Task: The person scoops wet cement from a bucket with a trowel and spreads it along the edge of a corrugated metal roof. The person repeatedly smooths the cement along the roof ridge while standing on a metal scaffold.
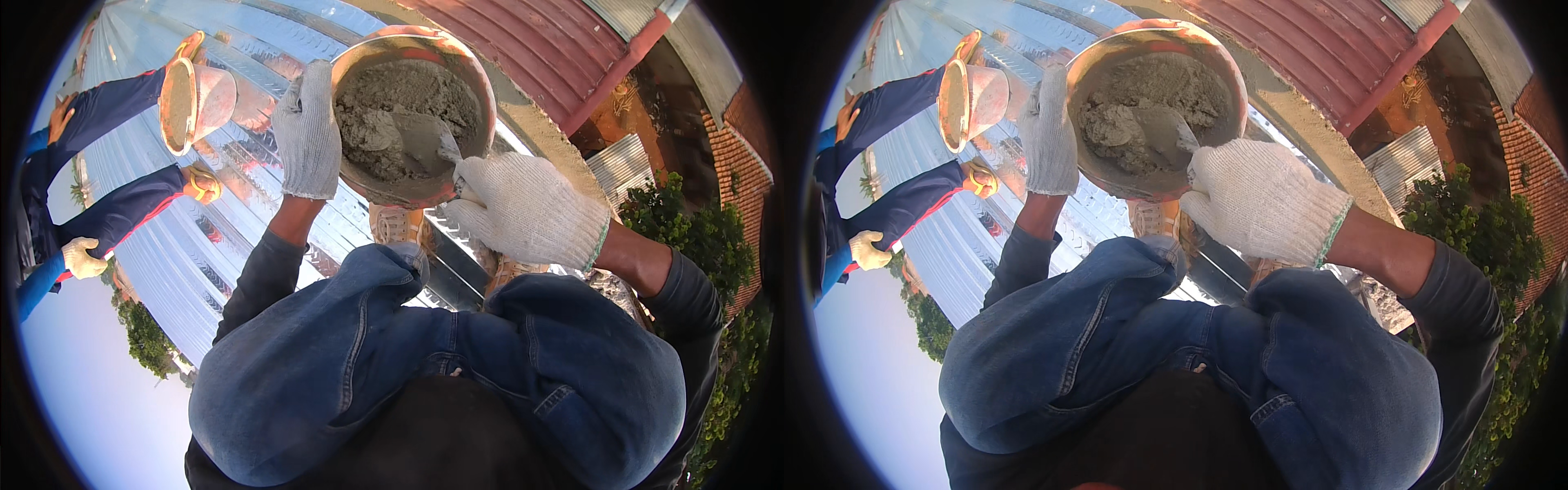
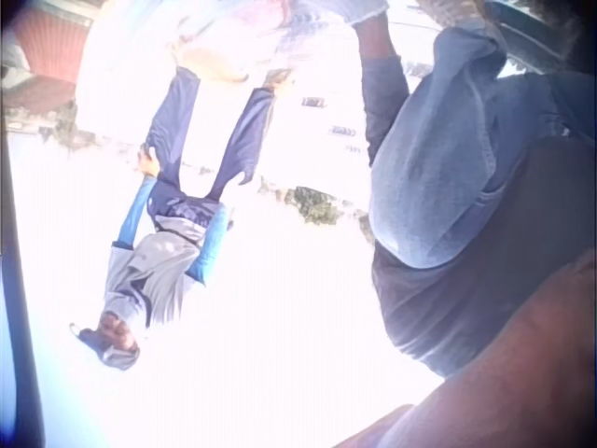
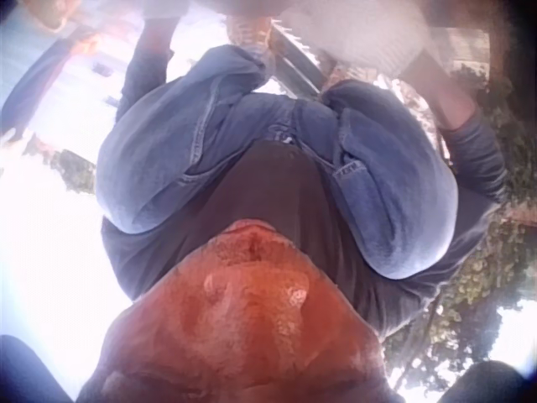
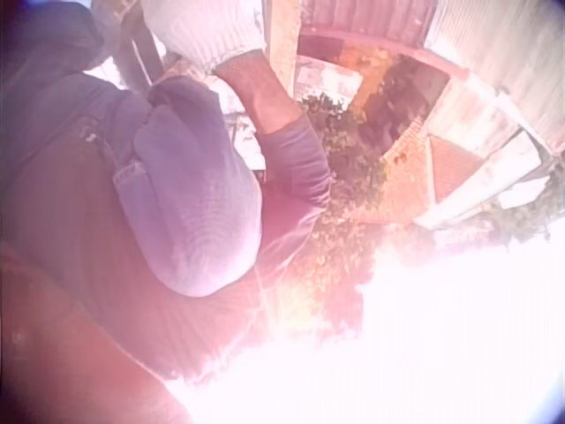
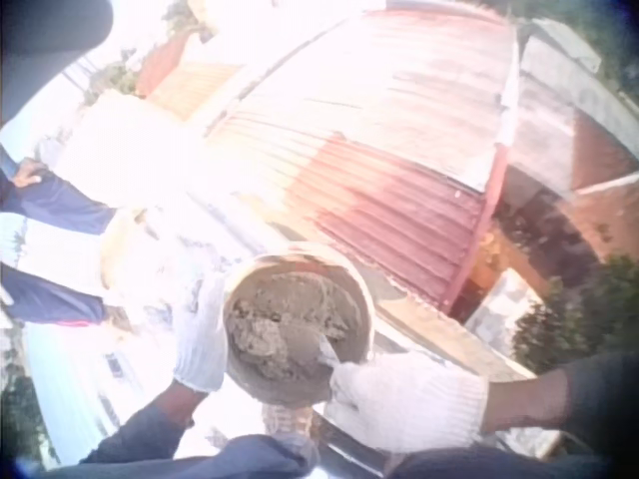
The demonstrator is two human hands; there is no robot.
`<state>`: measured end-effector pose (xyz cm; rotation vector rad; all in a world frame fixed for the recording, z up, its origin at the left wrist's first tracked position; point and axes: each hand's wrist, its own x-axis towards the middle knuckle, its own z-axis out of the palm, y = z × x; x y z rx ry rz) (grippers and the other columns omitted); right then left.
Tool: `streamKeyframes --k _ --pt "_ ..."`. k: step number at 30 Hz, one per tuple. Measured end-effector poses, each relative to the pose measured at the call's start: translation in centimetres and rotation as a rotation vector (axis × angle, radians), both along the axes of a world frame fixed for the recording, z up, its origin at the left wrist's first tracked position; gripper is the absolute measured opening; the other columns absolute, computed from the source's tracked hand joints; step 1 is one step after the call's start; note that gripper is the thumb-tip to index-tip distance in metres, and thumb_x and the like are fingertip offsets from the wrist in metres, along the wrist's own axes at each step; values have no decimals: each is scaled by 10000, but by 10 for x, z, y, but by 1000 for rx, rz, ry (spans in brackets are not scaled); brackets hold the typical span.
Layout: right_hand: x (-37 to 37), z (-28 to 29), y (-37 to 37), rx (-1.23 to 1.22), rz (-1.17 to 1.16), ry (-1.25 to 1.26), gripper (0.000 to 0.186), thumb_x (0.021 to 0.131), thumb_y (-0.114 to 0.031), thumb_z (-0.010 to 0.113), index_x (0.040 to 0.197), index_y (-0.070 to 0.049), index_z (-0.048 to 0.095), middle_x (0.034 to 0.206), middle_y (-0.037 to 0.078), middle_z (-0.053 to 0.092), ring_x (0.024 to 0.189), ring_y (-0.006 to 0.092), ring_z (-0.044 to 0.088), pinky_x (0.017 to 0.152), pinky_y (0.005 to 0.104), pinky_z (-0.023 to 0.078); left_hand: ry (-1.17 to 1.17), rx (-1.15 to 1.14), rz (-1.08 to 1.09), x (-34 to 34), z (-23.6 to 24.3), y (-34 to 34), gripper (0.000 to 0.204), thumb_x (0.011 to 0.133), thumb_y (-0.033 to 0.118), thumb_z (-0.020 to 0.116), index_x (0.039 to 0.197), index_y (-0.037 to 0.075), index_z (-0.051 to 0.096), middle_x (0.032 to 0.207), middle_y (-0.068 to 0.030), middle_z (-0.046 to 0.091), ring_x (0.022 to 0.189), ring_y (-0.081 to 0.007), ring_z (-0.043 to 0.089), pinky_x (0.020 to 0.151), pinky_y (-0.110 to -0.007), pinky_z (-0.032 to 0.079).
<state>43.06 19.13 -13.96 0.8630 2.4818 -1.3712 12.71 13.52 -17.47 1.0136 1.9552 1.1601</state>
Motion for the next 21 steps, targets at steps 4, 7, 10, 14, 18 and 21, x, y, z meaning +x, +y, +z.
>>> streamKeyframes --k 4,7,10,14,18,21 --pt "-2 -7 10 547 121 -106 291 913 -159 808 1115 20 699 864 181 755 788 296 830 669 434 665 -15 -9 83 -5 -7 -7 509 1176 469 650 1235 -22 769 913 5 649 834 -79 555 762 -280 481" --pt "3 -1 18 609 97 -12 291 960 -171 796 1163 23 719 946 194 774 823 307 826 685 437 662 -11 41 57 -9 -9 -6 515 1179 481 646 1246 -11 780 908 17 650 835 -60 553 738 -274 471" --pt "-2 20 23 303 20 -94 345 1077 -300 729 1264 -11 742 984 191 780 914 344 820 791 463 668 -13 25 62 -5 -3 -1 521 1181 483 645 1277 -10 786 917 14 666 842 -60 565 737 -285 488" --pt "-2 -18 20 -64 56 -21 403 1180 -412 546 1249 -97 788 1075 183 785 948 393 805 868 524 657 -46 -10 22 -6 0 2 492 1190 446 637 1309 -7 788 970 -4 719 878 -67 599 772 -278 516" --pt "2 -35 34 188 71 -84 423 1157 -441 584 1199 -69 781 988 212 765 932 397 798 854 533 645 -13 21 -8 2 1 4 467 1194 408 629 1314 -15 786 1012 -17 751 907 -77 623 802 -279 530" --pt "5 -15 36 263 -46 -140 402 1141 -432 618 1190 -58 758 917 196 758 897 397 795 813 524 641 10 12 6 -4 -2 -2 457 1193 388 629 1313 -25 782 1019 -24 755 914 -83 631 816 -285 535"
